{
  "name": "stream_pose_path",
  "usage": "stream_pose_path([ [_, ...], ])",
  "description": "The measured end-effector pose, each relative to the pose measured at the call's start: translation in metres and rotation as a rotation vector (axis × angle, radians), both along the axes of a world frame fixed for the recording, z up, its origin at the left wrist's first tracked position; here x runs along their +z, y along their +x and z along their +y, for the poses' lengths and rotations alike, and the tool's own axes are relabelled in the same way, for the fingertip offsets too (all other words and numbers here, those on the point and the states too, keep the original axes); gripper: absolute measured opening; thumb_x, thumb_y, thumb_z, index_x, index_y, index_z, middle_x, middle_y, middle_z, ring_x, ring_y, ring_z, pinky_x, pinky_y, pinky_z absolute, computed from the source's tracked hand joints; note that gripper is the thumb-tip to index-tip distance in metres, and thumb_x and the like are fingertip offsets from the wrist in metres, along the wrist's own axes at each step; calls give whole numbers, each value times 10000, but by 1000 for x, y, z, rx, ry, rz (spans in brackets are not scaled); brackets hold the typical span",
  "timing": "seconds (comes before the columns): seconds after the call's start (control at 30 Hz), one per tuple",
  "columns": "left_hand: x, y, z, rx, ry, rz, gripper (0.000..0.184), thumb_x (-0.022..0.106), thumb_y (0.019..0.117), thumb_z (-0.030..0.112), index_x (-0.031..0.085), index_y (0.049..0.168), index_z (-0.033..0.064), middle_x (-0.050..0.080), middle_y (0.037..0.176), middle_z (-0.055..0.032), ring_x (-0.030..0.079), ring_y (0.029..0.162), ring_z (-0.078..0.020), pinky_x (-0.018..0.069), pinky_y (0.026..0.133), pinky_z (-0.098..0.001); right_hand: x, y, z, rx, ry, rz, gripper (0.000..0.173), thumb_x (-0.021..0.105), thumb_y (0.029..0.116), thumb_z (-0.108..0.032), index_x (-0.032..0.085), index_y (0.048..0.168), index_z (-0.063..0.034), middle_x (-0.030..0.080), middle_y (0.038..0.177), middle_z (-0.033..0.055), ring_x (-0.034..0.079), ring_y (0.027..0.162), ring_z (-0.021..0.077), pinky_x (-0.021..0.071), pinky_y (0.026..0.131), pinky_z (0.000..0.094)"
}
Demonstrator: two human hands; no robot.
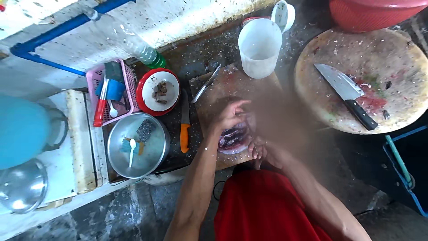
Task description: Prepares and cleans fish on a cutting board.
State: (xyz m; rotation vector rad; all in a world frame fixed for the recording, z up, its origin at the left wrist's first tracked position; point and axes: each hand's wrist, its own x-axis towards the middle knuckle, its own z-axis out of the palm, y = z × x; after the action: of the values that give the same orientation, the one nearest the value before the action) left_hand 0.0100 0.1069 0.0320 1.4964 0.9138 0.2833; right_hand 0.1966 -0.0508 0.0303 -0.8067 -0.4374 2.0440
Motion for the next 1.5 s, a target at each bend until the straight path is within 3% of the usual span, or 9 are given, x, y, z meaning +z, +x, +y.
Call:
stream_pose_path([
  [0.27, -9, -10, -12, 28, 57, -66, 607, 685, 862, -30, 547, 1445, 69, 736, 936, -87, 662, 747, -87, 572, 728, -281, 29, 26, 6, -308, 241, -31, 359, 669, 995, -322, 647, 1212, -37, 741, 898, 114, 712, 675, 159, 624, 658, 296],
  [0.33, -4, -5, -9, 70, 37, -56, 574, 663, 873, -39, 550, 1429, 46, 734, 927, -80, 651, 735, -62, 567, 732, -264, 17, 31, 6, -409, 324, -314, 401, 628, 1005, -288, 568, 1307, -30, 734, 950, 127, 723, 754, 206, 632, 708, 358],
  [0.4, -1, -4, -9, 81, 15, -33, 555, 637, 894, -39, 544, 1433, 57, 732, 953, -86, 648, 747, -73, 561, 730, -275, -11, 28, 4, -433, 136, -391, 342, 470, 1049, -223, 519, 1310, -8, 733, 979, 143, 718, 781, 211, 605, 684, 342],
  [0.47, -6, -10, -14, 73, 20, -51, 569, 636, 895, -13, 545, 1445, 101, 739, 946, -104, 646, 715, -114, 551, 672, -298, -21, 23, 1, -348, -110, -319, 368, 338, 1109, -281, 546, 1218, 2, 745, 907, 135, 686, 665, 168, 546, 563, 286],
  [0.67, -6, -12, -17, 74, 28, -26, 599, 664, 899, -15, 536, 1460, 154, 742, 930, -104, 649, 701, -131, 550, 651, -303, 3, 5, -16, 18, 49, 16, 404, 508, 1052, -366, 523, 1242, -10, 749, 930, 170, 719, 656, 202, 576, 554, 282],
  [0.83, -5, -6, -17, 68, 61, 7, 632, 661, 890, -37, 515, 1478, 141, 732, 889, -96, 638, 677, -132, 546, 636, -310, 2, 3, -1, -34, -63, 61, 357, 453, 1072, -313, 560, 1212, -2, 738, 902, 152, 685, 604, 168, 557, 515, 259],
  [1.1, -9, -10, -19, 76, 52, -57, 620, 672, 883, 1, 528, 1470, 139, 727, 894, -82, 638, 683, -112, 551, 635, -288, 26, 28, 3, -292, 128, -10, 315, 590, 1032, -247, 594, 1201, 19, 739, 890, 179, 716, 639, 202, 608, 572, 303],
  [1.27, -4, -8, -18, 98, 33, -21, 621, 664, 893, -5, 519, 1476, 153, 739, 911, -90, 644, 682, -107, 552, 638, -281, 2, 13, -15, -32, 45, 47, 463, 547, 1029, -425, 548, 1234, -9, 745, 921, 157, 714, 656, 198, 584, 567, 294],
  [1.5, -6, -6, -19, 93, 89, -25, 649, 655, 870, -41, 516, 1478, 138, 712, 827, -70, 603, 620, -106, 527, 591, -277, 4, 0, -4, -90, 9, -4, 300, 579, 1035, -220, 583, 1176, 45, 727, 875, 147, 688, 606, 174, 588, 545, 287],
])
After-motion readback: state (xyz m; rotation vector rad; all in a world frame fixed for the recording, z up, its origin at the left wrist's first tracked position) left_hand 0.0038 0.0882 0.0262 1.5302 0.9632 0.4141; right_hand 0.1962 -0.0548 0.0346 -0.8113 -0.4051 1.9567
